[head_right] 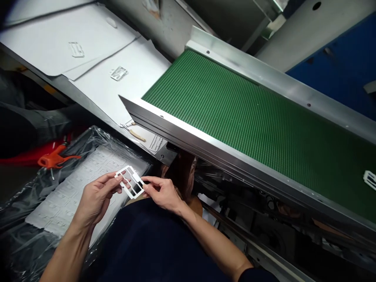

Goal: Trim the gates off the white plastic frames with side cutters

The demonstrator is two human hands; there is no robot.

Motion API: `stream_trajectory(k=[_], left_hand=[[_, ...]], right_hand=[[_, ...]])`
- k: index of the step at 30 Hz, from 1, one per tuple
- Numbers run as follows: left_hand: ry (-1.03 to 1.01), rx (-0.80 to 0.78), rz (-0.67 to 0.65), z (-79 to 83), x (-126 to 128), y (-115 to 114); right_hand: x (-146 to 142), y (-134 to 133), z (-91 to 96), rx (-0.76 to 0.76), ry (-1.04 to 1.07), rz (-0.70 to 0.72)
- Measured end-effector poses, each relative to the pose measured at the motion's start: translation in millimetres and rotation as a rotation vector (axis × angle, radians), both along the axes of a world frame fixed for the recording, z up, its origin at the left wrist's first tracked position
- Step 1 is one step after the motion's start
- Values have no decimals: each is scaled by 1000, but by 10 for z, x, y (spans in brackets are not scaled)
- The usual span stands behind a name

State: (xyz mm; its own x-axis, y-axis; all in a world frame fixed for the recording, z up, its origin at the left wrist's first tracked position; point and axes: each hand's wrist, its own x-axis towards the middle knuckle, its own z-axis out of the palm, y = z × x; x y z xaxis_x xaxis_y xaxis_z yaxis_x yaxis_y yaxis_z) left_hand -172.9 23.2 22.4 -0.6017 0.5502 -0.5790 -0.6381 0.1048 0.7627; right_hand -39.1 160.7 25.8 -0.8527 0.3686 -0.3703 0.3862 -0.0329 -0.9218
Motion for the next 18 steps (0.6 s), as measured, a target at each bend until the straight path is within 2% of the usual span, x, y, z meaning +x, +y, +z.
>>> stream_trajectory(k=[3,6,8,11,13,15,18], left_hand=[[81,-96,104,-81,-92,-121],[99,-126,181,-113,-136,-225],[90,-121,212,-109,-152,-277],[78,-112,242,-108,-173,-346],[80,-110,258,-125,-191,-385],[85,-113,269,-150,-211,-410],[91,-135,275,-172,-244,-404]], right_hand=[[-383,195,-191,343,-10,141],[-1022,483,-441,739,-30,215],[-1480,674,-614,941,-71,289],[-2004,869,-815,1013,-203,460],[-2185,912,-878,1005,-265,520],[-2247,895,-878,1002,-299,512],[-2183,794,-787,991,-315,479]])
